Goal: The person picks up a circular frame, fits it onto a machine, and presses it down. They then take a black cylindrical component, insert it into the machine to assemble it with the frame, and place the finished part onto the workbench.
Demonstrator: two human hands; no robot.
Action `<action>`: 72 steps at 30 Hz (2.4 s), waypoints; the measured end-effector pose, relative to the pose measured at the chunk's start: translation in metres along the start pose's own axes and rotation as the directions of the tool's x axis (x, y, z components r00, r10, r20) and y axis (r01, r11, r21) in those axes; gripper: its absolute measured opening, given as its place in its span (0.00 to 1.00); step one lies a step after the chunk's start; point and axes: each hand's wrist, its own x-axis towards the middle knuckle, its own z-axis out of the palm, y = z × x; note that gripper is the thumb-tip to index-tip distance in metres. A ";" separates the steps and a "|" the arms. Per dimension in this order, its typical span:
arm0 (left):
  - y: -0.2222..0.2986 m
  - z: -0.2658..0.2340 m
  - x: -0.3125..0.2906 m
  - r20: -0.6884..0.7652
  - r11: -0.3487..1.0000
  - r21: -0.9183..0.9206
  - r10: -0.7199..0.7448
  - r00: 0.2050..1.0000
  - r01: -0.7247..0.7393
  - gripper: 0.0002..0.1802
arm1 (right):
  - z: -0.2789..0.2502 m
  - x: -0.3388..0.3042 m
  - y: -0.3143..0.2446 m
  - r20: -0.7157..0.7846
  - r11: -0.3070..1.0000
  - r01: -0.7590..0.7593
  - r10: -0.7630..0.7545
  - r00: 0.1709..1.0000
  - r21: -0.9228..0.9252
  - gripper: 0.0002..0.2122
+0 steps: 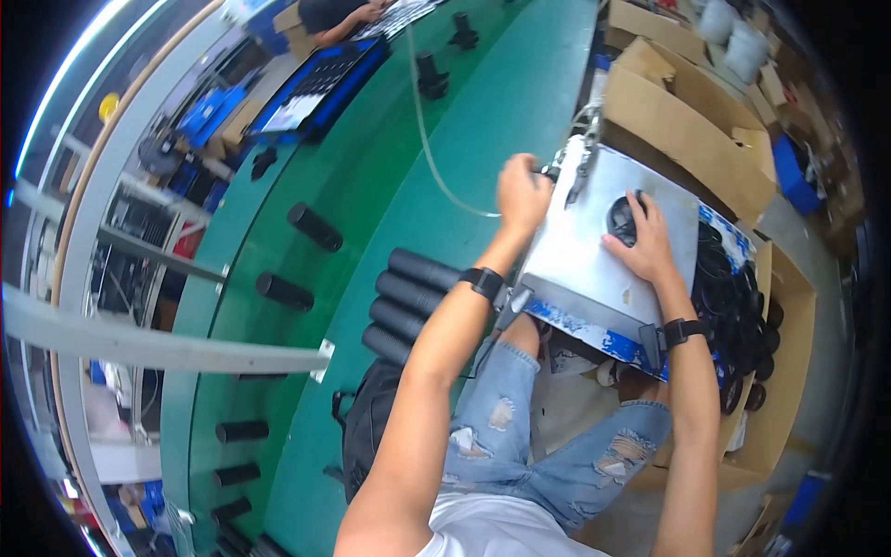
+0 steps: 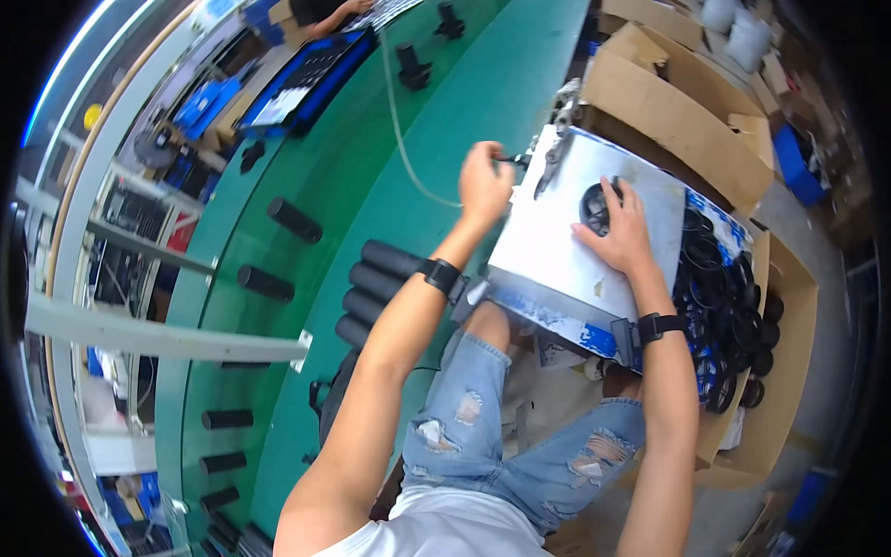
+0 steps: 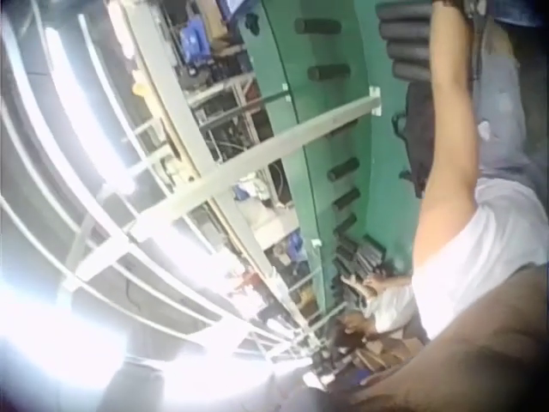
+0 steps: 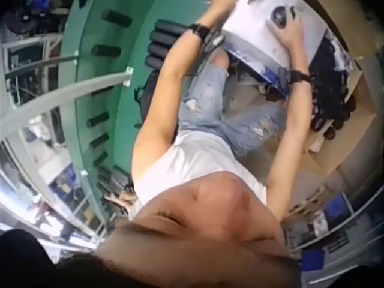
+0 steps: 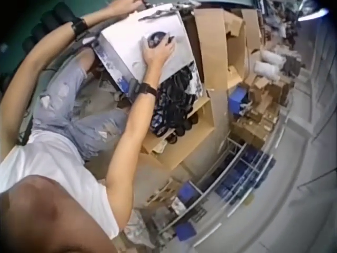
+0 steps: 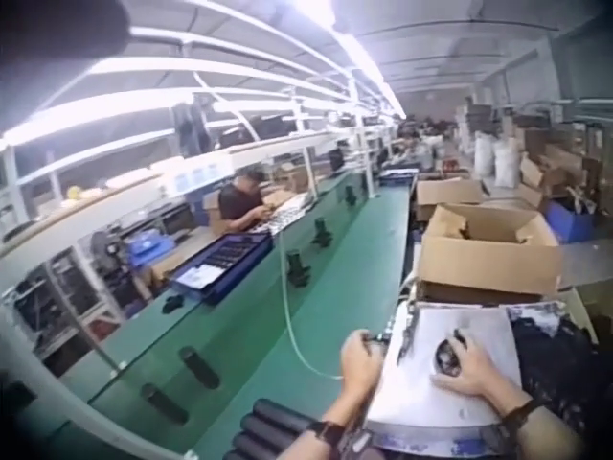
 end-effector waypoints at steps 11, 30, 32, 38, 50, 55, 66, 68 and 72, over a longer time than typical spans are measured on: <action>-0.158 0.047 0.100 0.341 0.722 0.202 -0.685 0.644 0.662 0.31 | 0.021 0.005 -0.052 -0.098 0.952 -0.267 0.283 0.954 0.148 0.48; 0.071 0.053 -0.042 0.853 0.756 0.000 0.341 0.394 -0.654 0.22 | -0.026 0.055 -0.003 0.297 0.807 -0.300 0.492 0.818 -0.508 0.15; 0.066 0.055 -0.044 0.836 0.749 -0.026 0.379 0.396 -0.663 0.22 | -0.026 0.058 -0.001 0.337 0.807 -0.283 0.497 0.800 -0.518 0.15; 0.047 0.065 -0.052 0.754 0.753 -0.079 0.473 0.456 -0.653 0.20 | -0.019 0.053 0.010 0.282 0.847 -0.245 0.408 0.868 -0.472 0.13; -0.010 -0.072 -0.025 0.158 0.866 -0.035 0.498 0.853 -0.499 0.08 | -0.009 -0.026 0.107 0.274 0.633 -0.445 0.355 0.894 0.634 0.13; -0.143 -0.255 0.097 -0.259 0.575 0.805 0.119 0.958 0.147 0.33 | -0.002 -0.035 0.098 0.079 0.579 -0.268 0.329 0.941 0.770 0.11; -0.147 -0.278 0.069 0.103 0.733 0.679 -0.164 0.981 0.051 0.18 | -0.019 -0.054 0.107 -0.251 0.792 -0.108 0.315 0.915 0.601 0.08; -0.080 -0.284 0.076 0.336 0.957 0.275 -0.009 0.942 -0.089 0.12 | -0.027 -0.043 0.046 -0.266 0.752 -0.066 0.311 0.912 0.655 0.09; 0.049 -0.244 0.046 0.718 0.905 -0.425 0.351 0.601 -0.021 0.12 | -0.034 -0.019 -0.146 0.352 0.138 -0.325 -0.288 0.891 0.936 0.26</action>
